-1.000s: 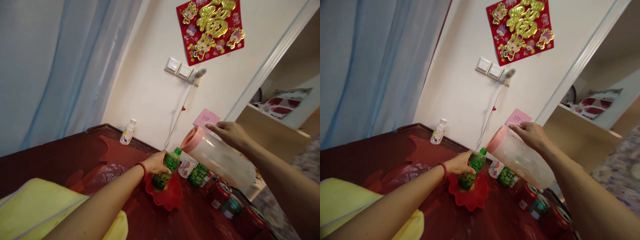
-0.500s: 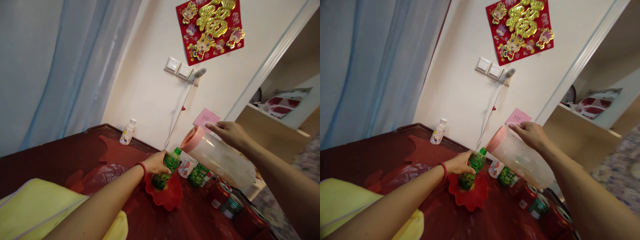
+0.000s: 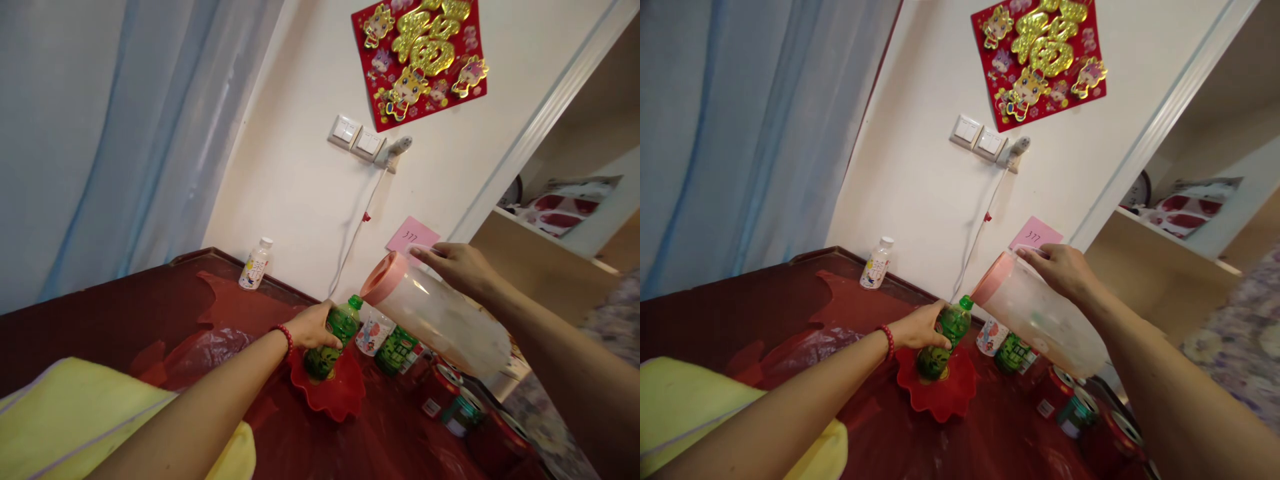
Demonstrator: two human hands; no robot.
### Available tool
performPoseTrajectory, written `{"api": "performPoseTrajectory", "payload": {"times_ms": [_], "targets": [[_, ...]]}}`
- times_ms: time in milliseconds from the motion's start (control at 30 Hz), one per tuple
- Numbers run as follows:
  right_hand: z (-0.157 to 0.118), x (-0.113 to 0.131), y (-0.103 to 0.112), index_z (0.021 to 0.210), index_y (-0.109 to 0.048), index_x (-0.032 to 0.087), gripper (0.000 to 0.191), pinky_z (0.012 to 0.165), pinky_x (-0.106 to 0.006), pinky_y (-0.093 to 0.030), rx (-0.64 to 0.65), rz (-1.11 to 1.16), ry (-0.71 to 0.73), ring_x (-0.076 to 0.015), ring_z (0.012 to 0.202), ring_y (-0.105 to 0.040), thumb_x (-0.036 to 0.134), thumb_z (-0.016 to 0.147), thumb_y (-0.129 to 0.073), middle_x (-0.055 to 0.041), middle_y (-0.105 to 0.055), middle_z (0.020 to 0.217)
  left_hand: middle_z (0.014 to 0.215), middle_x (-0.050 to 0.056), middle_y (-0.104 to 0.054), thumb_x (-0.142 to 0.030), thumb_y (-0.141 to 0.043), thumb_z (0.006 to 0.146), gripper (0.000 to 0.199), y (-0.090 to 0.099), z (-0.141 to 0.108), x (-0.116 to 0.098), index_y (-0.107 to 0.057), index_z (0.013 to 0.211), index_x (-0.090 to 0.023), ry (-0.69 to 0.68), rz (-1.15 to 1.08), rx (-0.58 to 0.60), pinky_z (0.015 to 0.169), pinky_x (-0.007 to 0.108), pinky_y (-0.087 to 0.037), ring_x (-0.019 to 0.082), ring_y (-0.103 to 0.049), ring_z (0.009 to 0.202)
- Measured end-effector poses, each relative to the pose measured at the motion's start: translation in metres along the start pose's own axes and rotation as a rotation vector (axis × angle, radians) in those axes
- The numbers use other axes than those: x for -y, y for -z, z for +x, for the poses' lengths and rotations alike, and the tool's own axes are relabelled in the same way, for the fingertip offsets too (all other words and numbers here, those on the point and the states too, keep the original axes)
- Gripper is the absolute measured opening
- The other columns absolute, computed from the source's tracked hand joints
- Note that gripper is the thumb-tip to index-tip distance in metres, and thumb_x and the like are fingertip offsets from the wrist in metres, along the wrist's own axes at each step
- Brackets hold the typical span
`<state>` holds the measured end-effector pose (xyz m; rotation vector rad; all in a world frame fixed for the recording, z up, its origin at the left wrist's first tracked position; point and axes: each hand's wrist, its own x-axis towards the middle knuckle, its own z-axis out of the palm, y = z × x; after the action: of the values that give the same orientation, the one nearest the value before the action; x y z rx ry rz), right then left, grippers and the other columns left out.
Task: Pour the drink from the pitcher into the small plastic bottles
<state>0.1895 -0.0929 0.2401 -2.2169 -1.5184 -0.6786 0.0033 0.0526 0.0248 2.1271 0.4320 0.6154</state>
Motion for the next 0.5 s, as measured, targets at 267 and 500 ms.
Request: {"api": "performPoseTrajectory", "payload": {"times_ms": [267, 500], "targets": [[0.0006, -0.0022, -0.0012, 0.052, -0.041, 0.023, 0.070, 0.052, -0.031, -0.031, 0.007, -0.011, -0.013, -0.0157, 0.050, -0.040, 0.091, 0.071, -0.040, 0.0006, -0.040, 0.049, 0.109, 0.009, -0.070, -0.028, -0.084, 0.059, 0.062, 0.0004, -0.0005, -0.0001, -0.055, 0.112, -0.017, 0.000, -0.005, -0.005, 0.078, 0.033, -0.050, 0.028, -0.065, 0.098], [0.0014, -0.0014, -0.0006, 0.052, -0.039, 0.023, 0.071, 0.051, -0.031, -0.030, 0.010, -0.018, -0.005, -0.0156, 0.050, -0.039, 0.092, 0.071, -0.040, 0.0008, -0.039, 0.049, 0.111, 0.009, -0.070, -0.028, -0.084, 0.059, 0.063, -0.0005, 0.0006, 0.0004, -0.055, 0.114, -0.017, -0.005, -0.011, -0.004, 0.081, 0.033, -0.050, 0.028, -0.065, 0.101]]}}
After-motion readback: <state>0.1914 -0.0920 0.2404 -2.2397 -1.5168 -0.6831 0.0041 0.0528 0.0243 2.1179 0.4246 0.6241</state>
